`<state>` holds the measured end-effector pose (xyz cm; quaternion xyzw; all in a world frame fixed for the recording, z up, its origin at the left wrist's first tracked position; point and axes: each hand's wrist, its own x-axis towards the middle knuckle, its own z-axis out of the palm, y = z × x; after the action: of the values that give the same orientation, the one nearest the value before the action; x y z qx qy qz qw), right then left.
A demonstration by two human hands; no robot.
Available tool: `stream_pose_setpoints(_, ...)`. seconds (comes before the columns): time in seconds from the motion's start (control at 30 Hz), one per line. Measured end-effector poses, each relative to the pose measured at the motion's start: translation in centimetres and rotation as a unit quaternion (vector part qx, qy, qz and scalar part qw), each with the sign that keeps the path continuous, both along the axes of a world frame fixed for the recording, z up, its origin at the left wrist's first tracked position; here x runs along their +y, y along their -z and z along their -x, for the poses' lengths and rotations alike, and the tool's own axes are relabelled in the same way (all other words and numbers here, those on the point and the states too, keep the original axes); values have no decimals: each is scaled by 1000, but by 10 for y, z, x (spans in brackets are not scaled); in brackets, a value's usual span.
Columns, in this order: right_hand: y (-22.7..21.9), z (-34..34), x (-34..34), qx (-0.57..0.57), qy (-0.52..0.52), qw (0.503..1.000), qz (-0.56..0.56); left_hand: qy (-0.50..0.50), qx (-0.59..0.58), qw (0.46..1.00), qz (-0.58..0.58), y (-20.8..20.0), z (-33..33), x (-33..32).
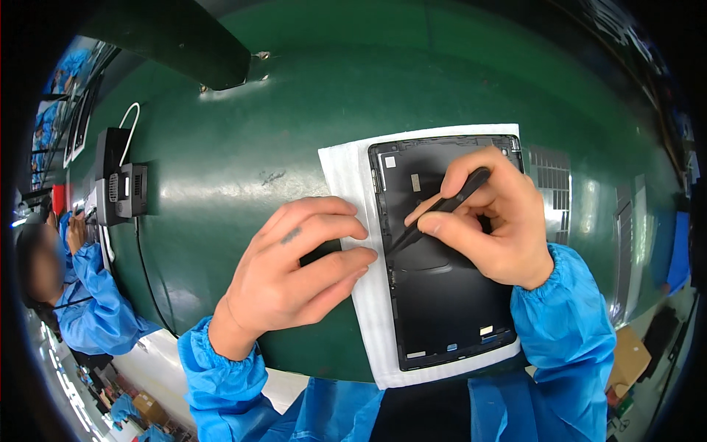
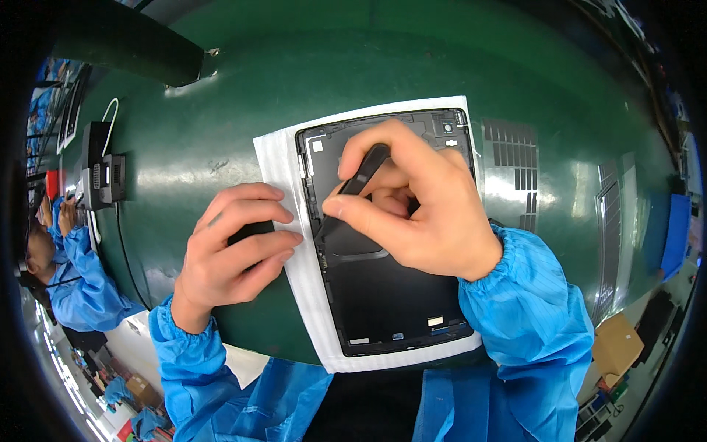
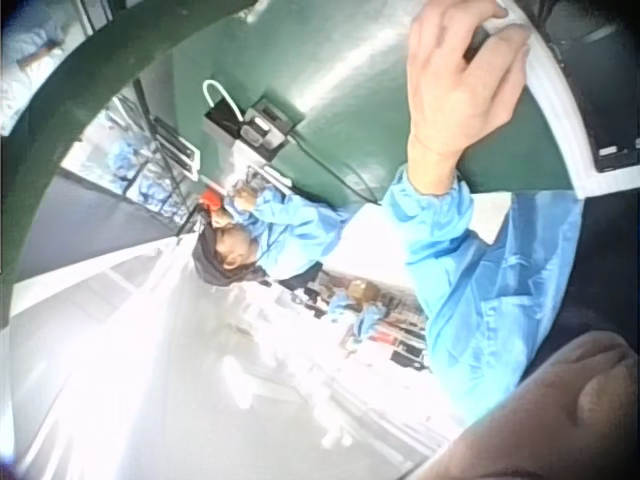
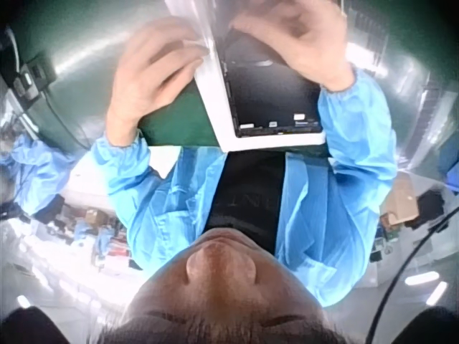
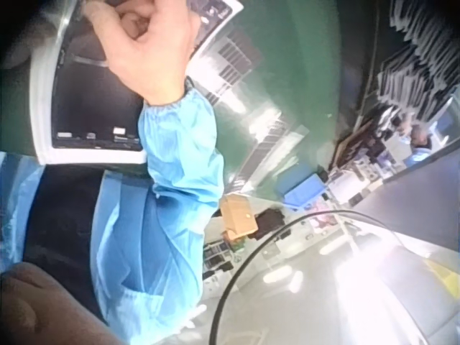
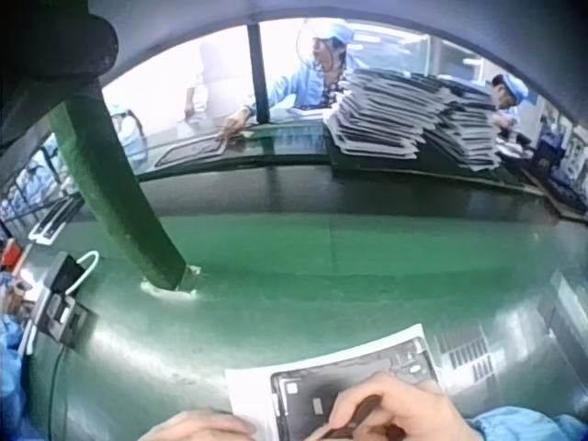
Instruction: The worker is seen assembling internal components onto tablet screens using a precision tool on a factory assembly line.
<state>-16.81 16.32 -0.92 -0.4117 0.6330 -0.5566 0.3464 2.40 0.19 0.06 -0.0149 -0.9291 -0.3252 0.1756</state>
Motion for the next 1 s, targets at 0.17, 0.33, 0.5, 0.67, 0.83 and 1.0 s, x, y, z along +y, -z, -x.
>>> stream_pose_setpoints(0.17,0,2,-2,-60,56,997,13,23,-19,999,36,1,3,3)
stream_pose_setpoints(0.33,-8,3,-2,-109,70,992,-5,26,-28,994,99,-1,7,8)
stream_pose_setpoints(0.5,-8,1,-5,-104,68,992,-2,27,-24,983,182,-2,13,11)
stream_pose_setpoints(0.67,-5,4,-8,-109,88,990,19,9,-61,986,155,-5,23,10)
stream_pose_setpoints(0.83,-10,5,-6,-173,84,981,24,-15,-98,985,142,-2,18,11)
stream_pose_setpoints(1.0,-28,13,26,-92,107,982,125,41,-59,990,125,-2,17,15)
